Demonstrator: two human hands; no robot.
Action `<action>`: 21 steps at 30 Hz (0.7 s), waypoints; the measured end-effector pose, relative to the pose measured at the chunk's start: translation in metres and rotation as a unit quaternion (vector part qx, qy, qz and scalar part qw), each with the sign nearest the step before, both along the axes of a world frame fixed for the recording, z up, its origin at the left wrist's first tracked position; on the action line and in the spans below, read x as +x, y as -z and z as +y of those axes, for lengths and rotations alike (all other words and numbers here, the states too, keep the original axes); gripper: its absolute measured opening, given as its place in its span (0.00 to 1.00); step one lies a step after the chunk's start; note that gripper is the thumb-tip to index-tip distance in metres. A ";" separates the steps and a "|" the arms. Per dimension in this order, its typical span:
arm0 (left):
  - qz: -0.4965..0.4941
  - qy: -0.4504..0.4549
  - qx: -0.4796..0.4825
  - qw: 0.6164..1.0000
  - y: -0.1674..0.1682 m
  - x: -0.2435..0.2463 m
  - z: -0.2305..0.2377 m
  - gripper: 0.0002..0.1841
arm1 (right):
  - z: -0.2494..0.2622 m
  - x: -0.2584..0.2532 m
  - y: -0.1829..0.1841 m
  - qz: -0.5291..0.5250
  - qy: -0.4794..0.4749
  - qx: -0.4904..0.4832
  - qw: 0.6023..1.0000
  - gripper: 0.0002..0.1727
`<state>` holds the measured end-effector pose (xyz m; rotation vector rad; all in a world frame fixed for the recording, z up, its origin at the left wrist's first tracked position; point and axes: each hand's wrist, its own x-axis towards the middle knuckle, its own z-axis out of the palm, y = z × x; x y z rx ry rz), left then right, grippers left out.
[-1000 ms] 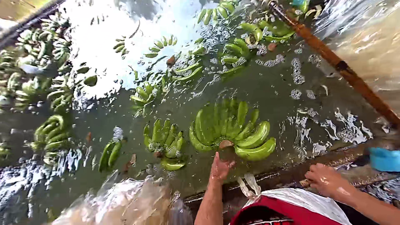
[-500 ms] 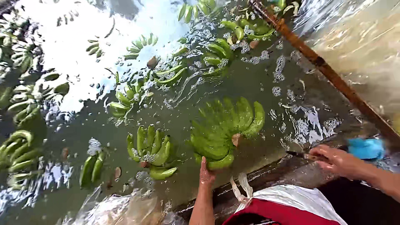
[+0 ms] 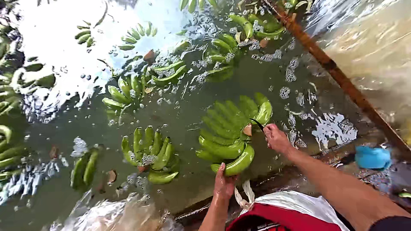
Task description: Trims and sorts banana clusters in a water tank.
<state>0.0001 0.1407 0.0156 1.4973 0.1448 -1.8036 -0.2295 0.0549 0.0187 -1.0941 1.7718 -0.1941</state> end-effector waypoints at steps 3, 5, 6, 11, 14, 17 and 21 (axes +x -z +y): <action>0.013 -0.020 0.014 1.000 -0.010 -0.009 -0.002 0.23 | -0.010 0.004 0.007 0.035 0.015 -0.032 0.999 0.22; 0.021 -0.023 0.017 0.999 -0.016 -0.013 -0.003 0.22 | -0.017 0.010 0.002 0.056 0.028 -0.046 0.997 0.21; 0.024 -0.023 0.016 0.999 -0.018 -0.015 -0.004 0.22 | -0.021 0.013 -0.001 0.071 0.031 -0.042 0.996 0.21; 0.025 -0.040 0.030 0.998 -0.028 -0.037 -0.016 0.20 | -0.043 0.016 0.005 0.151 -0.015 0.008 0.988 0.27; 0.000 -0.054 0.028 0.998 -0.020 -0.047 -0.024 0.20 | -0.041 0.003 0.008 0.026 -0.028 0.077 0.996 0.27; -0.009 -0.044 0.012 0.999 -0.007 -0.044 -0.021 0.21 | -0.015 -0.006 0.007 -0.155 0.109 0.131 0.973 0.19; -0.020 -0.041 0.000 0.999 -0.002 -0.043 -0.018 0.21 | -0.009 -0.005 0.003 -0.165 0.171 0.129 0.963 0.18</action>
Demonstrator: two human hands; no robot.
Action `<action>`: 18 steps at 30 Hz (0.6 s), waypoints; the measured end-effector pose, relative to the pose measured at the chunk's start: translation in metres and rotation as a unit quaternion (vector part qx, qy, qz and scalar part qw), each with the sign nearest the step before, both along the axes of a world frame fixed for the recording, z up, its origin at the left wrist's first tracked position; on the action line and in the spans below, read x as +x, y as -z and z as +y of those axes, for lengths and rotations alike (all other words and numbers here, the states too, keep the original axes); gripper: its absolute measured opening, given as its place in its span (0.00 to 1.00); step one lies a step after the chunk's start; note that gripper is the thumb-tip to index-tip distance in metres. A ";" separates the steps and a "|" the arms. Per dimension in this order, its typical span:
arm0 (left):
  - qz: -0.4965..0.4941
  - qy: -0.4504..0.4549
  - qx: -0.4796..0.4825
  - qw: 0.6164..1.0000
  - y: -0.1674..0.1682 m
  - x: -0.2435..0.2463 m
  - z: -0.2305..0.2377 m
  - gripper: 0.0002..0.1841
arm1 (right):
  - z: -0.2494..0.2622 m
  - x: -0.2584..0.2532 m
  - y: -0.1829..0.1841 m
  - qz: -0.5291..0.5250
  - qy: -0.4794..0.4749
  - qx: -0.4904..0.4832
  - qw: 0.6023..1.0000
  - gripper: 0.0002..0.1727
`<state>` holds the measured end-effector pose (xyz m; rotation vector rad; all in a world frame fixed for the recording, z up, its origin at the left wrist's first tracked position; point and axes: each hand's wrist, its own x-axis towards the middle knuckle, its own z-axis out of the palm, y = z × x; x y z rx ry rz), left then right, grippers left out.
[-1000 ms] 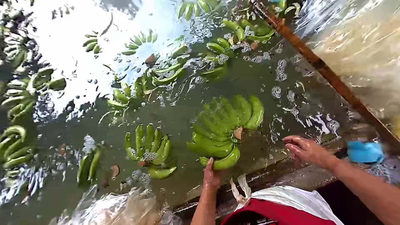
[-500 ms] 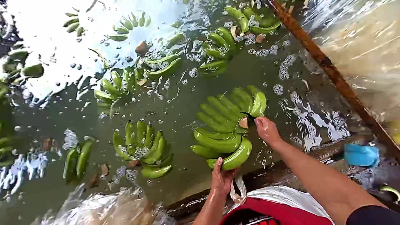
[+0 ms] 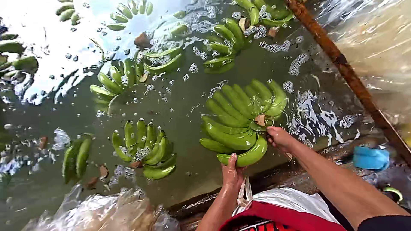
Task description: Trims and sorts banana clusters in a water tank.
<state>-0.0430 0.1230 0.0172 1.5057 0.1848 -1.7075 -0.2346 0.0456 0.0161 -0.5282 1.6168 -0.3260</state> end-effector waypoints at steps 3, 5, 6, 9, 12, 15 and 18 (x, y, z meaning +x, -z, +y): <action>0.000 0.001 -0.012 1.000 0.009 -0.010 -0.014 0.23 | 0.004 -0.006 -0.009 -0.015 -0.019 0.006 1.000 0.18; 0.001 -0.002 -0.021 1.000 0.010 -0.009 -0.028 0.22 | 0.020 -0.019 -0.027 -0.104 -0.012 0.005 0.994 0.20; -0.003 0.000 -0.021 1.000 0.011 -0.007 -0.029 0.22 | 0.031 -0.027 -0.031 -0.112 0.031 0.002 0.993 0.21; -0.016 0.018 -0.036 0.999 0.012 -0.001 -0.029 0.27 | 0.034 -0.052 -0.029 0.059 0.083 -0.022 0.995 0.19; -0.042 0.020 -0.038 0.998 0.002 -0.002 -0.027 0.29 | 0.002 -0.045 -0.032 0.205 -0.131 -0.062 0.968 0.25; -0.052 0.003 -0.036 0.998 -0.005 -0.006 -0.020 0.31 | -0.030 -0.018 -0.030 0.277 -0.251 -0.118 0.920 0.26; -0.057 -0.003 -0.047 0.997 -0.011 -0.009 -0.012 0.32 | -0.051 -0.006 -0.028 0.291 -0.269 -0.180 0.901 0.24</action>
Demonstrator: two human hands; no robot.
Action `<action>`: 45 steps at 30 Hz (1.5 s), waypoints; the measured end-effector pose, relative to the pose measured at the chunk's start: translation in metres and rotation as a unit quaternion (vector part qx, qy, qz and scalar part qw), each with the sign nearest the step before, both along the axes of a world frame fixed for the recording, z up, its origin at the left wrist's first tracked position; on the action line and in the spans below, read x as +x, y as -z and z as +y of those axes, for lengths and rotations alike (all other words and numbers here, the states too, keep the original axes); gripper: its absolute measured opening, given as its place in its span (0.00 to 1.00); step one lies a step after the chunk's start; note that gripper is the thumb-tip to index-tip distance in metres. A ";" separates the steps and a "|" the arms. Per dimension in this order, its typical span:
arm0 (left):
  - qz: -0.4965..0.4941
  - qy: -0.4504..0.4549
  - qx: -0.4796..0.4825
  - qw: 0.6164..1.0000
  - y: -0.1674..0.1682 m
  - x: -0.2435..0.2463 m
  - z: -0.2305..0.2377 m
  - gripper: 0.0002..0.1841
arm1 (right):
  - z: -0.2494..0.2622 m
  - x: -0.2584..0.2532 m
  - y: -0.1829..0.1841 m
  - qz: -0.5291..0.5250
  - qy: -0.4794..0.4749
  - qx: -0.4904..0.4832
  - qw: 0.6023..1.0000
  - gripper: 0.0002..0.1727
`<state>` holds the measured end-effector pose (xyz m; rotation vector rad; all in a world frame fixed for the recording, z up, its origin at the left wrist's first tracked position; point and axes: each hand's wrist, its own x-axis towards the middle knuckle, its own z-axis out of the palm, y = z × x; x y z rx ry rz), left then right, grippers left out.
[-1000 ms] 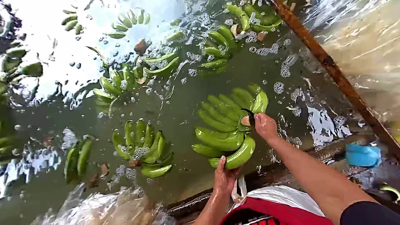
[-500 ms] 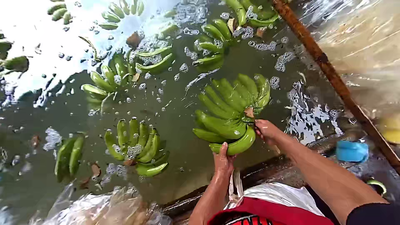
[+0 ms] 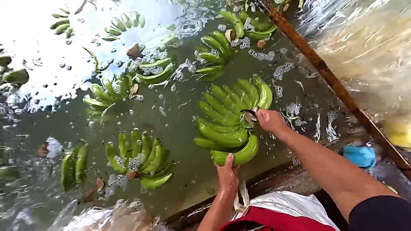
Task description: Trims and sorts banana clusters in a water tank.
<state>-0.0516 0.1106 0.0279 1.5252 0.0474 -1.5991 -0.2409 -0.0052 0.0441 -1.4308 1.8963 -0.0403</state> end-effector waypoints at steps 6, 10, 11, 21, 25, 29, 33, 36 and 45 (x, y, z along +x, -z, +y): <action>-0.013 -0.011 0.001 1.000 0.005 0.002 0.004 0.37 | -0.007 -0.014 0.010 -0.104 -0.073 -0.018 0.992 0.23; -0.019 -0.007 0.001 1.000 0.007 0.004 0.001 0.37 | -0.007 -0.021 0.003 -0.048 -0.050 0.079 0.994 0.23; -0.019 -0.005 0.002 1.000 0.008 0.005 0.001 0.37 | -0.006 -0.022 0.003 -0.056 -0.033 0.082 0.994 0.24; -0.029 0.012 0.009 0.999 0.012 0.009 0.002 0.36 | -0.007 -0.011 0.022 -0.216 0.152 0.081 0.961 0.30; -0.031 0.012 0.013 0.999 0.013 0.010 0.003 0.37 | -0.004 -0.013 0.013 -0.073 0.075 0.024 0.994 0.26; -0.030 0.008 0.009 0.999 0.011 0.003 0.001 0.36 | -0.011 0.002 0.018 0.059 -0.022 0.089 0.994 0.26; -0.039 0.006 0.023 0.999 0.006 -0.005 -0.008 0.37 | -0.017 0.014 0.013 0.101 -0.018 0.115 0.988 0.26; -0.049 0.011 0.029 0.998 0.004 -0.011 -0.015 0.38 | -0.011 0.010 0.025 0.104 -0.009 0.126 0.987 0.26; -0.066 0.023 0.027 0.997 0.006 -0.011 -0.016 0.40 | -0.007 0.008 0.037 0.068 0.014 0.173 0.982 0.22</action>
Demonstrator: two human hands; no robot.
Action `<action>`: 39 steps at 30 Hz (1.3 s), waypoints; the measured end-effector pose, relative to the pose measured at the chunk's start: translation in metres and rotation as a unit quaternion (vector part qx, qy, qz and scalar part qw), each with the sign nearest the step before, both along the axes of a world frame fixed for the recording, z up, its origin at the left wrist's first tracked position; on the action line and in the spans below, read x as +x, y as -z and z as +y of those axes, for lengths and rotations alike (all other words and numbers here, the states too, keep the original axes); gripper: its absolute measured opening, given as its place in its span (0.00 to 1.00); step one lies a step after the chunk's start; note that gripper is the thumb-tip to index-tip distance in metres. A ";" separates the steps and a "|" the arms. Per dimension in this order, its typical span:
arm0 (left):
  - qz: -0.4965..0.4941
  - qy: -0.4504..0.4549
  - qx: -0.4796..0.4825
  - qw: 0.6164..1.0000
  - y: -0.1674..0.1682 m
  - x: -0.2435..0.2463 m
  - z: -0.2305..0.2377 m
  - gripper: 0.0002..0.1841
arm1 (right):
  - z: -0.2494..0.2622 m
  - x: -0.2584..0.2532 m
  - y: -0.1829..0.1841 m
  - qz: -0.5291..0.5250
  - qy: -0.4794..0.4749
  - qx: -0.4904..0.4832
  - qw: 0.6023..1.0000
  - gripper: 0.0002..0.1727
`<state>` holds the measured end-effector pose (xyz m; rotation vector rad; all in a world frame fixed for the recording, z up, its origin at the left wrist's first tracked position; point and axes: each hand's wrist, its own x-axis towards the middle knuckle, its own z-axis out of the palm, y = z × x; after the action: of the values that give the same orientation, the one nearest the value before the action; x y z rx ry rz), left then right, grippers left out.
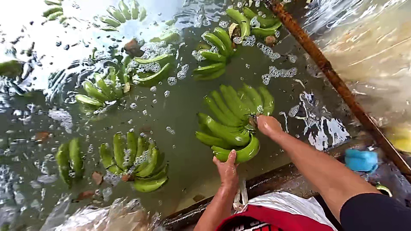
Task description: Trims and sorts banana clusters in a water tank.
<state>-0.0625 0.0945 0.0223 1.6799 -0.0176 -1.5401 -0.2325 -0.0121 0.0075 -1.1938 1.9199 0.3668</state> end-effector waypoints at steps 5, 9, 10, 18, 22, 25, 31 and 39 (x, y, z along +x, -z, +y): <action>-0.009 0.019 -0.014 1.000 0.001 0.004 0.010 0.42 | 0.027 -0.019 -0.001 -0.114 0.067 0.021 0.991 0.29; -0.022 0.052 -0.028 0.998 0.007 -0.005 0.006 0.47 | 0.023 -0.017 0.001 -0.099 0.085 0.004 0.991 0.29; -0.024 0.050 -0.033 0.998 0.009 -0.008 0.002 0.46 | 0.026 -0.018 -0.001 -0.114 0.094 0.003 0.989 0.29; 0.019 0.040 -0.003 0.999 0.008 0.014 -0.025 0.36 | 0.051 -0.052 -0.027 -0.193 0.305 -0.101 0.927 0.23; 0.060 0.022 0.033 0.997 -0.011 0.018 -0.026 0.28 | 0.035 -0.026 -0.018 -0.115 0.134 -0.169 0.970 0.24; 0.093 0.008 0.049 0.994 -0.030 0.017 -0.027 0.24 | 0.022 -0.006 -0.002 -0.055 0.092 -0.222 0.969 0.25; 0.129 -0.042 0.072 0.988 -0.047 -0.001 -0.027 0.22 | 0.011 0.013 -0.007 -0.055 0.103 -0.197 0.973 0.24; 0.116 -0.047 0.036 0.991 -0.013 -0.002 -0.008 0.23 | 0.025 -0.003 0.016 -0.243 0.195 -0.097 0.945 0.26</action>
<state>-0.0641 0.0863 0.0354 1.5233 0.2394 -1.6713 -0.2352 0.0127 -0.0080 -0.8846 1.7181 -0.3119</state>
